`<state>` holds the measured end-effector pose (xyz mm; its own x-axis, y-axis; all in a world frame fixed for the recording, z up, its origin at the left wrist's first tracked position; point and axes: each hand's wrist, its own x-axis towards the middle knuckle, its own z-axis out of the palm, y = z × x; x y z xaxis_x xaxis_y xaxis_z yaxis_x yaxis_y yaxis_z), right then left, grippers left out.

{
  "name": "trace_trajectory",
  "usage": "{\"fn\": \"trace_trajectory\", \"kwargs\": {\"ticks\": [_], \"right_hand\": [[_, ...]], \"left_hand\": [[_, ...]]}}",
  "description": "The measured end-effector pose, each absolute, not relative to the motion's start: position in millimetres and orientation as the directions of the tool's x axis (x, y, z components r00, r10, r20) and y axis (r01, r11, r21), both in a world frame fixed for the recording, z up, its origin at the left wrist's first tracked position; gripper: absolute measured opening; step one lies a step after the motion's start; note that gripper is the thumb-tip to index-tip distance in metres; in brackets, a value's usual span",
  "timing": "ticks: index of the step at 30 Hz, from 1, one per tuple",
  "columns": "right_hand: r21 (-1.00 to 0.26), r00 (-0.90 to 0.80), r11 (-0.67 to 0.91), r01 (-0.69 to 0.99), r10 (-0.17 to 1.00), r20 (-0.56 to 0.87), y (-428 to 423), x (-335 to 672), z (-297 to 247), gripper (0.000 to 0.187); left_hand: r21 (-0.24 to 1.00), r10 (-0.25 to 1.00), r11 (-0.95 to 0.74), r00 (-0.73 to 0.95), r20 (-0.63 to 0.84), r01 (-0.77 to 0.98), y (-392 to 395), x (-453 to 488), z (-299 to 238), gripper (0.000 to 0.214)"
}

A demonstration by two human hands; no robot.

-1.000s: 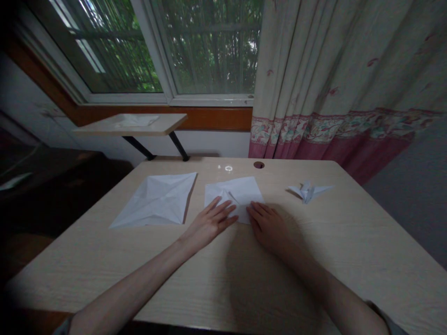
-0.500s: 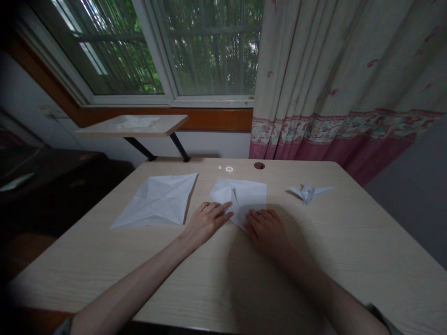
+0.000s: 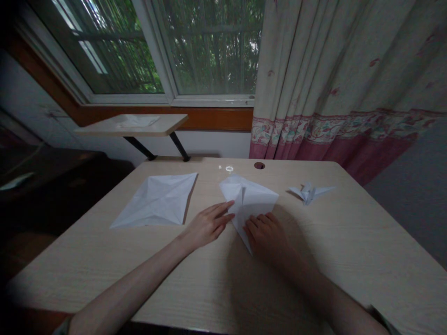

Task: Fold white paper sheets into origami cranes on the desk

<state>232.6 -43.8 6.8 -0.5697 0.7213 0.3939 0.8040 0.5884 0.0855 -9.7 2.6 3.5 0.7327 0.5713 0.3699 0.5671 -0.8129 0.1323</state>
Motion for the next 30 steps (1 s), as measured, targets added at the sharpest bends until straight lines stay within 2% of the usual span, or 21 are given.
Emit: {"fn": "trace_trajectory", "kwargs": {"ticks": [5, 15, 22, 30], "right_hand": [[0.022, -0.529, 0.586, 0.810, 0.714, 0.458, -38, 236, 2, 0.024], [-0.194, -0.479, 0.612, 0.767, 0.746, 0.463, -30, 244, -11, 0.037], [-0.201, -0.507, 0.602, 0.773, 0.776, 0.374, -25, 247, -17, 0.041], [-0.210, -0.510, 0.591, 0.779, 0.791, 0.338, -25, 247, -17, 0.043]], "left_hand": [[0.204, 0.588, -0.807, 0.722, 0.365, 0.554, 4, -11, 1, 0.038], [0.201, 0.594, -0.804, 0.733, 0.331, 0.560, 4, -10, 3, 0.039], [0.211, 0.599, -0.800, 0.725, 0.339, 0.562, 3, -10, 2, 0.040], [0.262, 0.623, -0.781, 0.689, 0.369, 0.566, 2, -8, 4, 0.033]]}}
